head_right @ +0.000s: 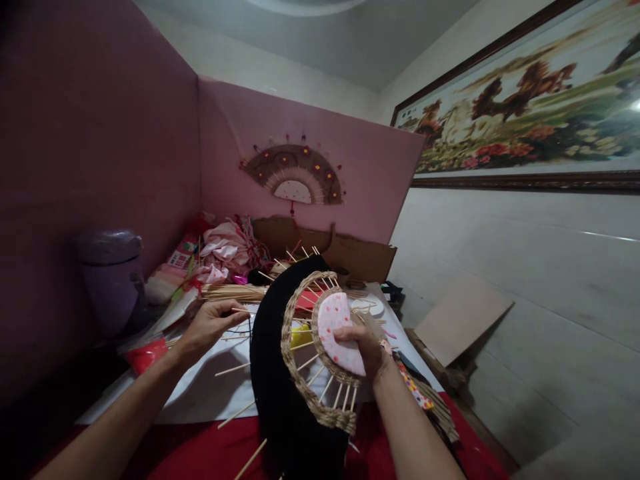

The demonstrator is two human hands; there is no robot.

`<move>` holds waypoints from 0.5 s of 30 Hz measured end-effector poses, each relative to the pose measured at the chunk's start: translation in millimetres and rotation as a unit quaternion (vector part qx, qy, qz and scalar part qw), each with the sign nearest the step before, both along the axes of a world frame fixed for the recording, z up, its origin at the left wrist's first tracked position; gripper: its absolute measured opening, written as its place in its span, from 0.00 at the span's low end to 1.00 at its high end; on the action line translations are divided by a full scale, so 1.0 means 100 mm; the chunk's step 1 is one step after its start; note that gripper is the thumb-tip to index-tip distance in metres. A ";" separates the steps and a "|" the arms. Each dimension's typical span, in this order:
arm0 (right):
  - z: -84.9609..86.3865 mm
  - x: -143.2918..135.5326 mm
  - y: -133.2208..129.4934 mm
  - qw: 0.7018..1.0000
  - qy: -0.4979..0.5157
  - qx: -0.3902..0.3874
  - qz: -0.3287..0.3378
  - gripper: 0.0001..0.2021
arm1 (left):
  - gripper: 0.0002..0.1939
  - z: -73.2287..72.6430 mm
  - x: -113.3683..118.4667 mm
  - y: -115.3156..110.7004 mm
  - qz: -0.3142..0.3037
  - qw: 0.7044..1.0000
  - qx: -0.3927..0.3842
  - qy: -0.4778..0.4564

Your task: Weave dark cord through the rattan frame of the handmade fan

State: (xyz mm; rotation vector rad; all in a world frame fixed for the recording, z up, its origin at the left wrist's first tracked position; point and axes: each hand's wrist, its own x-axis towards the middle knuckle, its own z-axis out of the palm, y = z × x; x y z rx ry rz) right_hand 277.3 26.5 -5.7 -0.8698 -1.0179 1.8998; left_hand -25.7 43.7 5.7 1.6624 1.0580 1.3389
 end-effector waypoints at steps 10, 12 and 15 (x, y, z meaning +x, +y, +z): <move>-0.03 0.04 0.02 1.000 -0.017 0.006 -0.001 0.13 | 0.13 0.03 -0.14 0.04 0.099 0.989 0.069 0.081; -0.04 0.04 0.02 1.000 -0.025 0.006 -0.015 0.13 | 0.13 0.06 -0.13 0.03 0.100 0.990 0.073 0.061; -0.06 0.03 0.01 0.999 -0.043 -0.005 -0.026 0.13 | 0.13 0.09 -0.12 0.01 0.103 0.991 0.077 0.036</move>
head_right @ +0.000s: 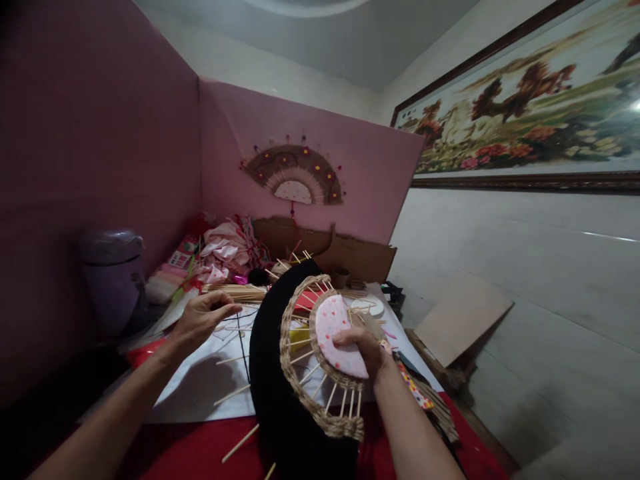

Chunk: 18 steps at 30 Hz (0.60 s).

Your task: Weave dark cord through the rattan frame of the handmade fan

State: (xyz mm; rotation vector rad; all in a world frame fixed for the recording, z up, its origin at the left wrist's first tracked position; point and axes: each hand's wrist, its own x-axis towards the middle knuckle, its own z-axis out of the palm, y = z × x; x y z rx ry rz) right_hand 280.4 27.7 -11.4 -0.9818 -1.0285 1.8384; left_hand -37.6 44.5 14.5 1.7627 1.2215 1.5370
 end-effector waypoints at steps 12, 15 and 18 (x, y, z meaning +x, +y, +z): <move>0.01 0.00 -0.03 0.998 0.023 -0.020 0.053 0.11 | 0.18 0.00 -0.02 -0.02 -0.148 0.954 -0.171 -0.198; 0.01 -0.02 -0.06 0.997 0.053 0.000 0.048 0.14 | 0.18 -0.08 0.04 -0.01 -0.169 0.948 -0.184 -0.198; 0.02 -0.05 -0.08 0.997 0.064 0.020 0.034 0.15 | 0.18 -0.14 0.12 -0.03 -0.189 0.942 -0.198 -0.192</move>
